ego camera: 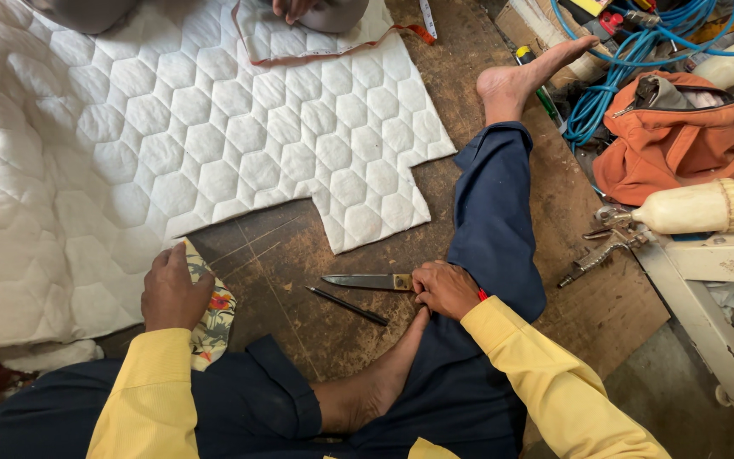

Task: The person measures a white quilted fabric using a ruler and tape measure, marks it with a pen, and cuts it with scissors. A second person assists by holding the fabric and measuring sections.

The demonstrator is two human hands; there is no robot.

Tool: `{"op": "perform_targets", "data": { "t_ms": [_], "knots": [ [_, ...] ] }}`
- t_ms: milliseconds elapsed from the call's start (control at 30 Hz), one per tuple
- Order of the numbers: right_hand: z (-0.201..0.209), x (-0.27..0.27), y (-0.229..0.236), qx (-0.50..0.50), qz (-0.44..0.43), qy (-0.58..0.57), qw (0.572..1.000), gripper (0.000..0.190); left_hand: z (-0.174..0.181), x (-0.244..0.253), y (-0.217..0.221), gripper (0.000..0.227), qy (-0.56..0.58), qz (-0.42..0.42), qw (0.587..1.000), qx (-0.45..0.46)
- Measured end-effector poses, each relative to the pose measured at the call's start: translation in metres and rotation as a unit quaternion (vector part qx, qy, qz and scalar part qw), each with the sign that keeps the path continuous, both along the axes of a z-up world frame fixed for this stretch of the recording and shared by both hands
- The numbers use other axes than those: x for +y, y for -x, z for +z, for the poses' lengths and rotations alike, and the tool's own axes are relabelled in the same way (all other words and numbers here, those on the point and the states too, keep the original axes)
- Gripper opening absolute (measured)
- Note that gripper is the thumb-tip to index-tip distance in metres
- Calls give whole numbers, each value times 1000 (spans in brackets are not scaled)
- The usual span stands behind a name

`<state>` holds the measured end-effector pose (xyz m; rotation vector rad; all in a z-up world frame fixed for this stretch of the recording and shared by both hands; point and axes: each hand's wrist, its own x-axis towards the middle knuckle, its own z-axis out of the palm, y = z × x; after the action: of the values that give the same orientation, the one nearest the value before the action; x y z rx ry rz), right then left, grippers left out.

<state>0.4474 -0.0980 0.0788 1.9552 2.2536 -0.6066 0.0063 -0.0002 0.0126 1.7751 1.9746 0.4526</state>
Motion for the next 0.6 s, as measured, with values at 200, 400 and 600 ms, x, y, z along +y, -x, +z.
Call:
{"op": "perform_targets", "data": {
  "t_ms": [200,400,600],
  "knots": [
    [1,-1,0,4,1,-1,1000,20,-3,0,1,69,-5,-4,1000,5],
    [0,-1,1,-1,-9,9,1000,20,-4,0,1,69,-6,-5,1000,0],
    [-6,-2,-3,-5,-5,2,1000,19,-7,0,1,69,-15,-4,1000,-4]
  ]
}}
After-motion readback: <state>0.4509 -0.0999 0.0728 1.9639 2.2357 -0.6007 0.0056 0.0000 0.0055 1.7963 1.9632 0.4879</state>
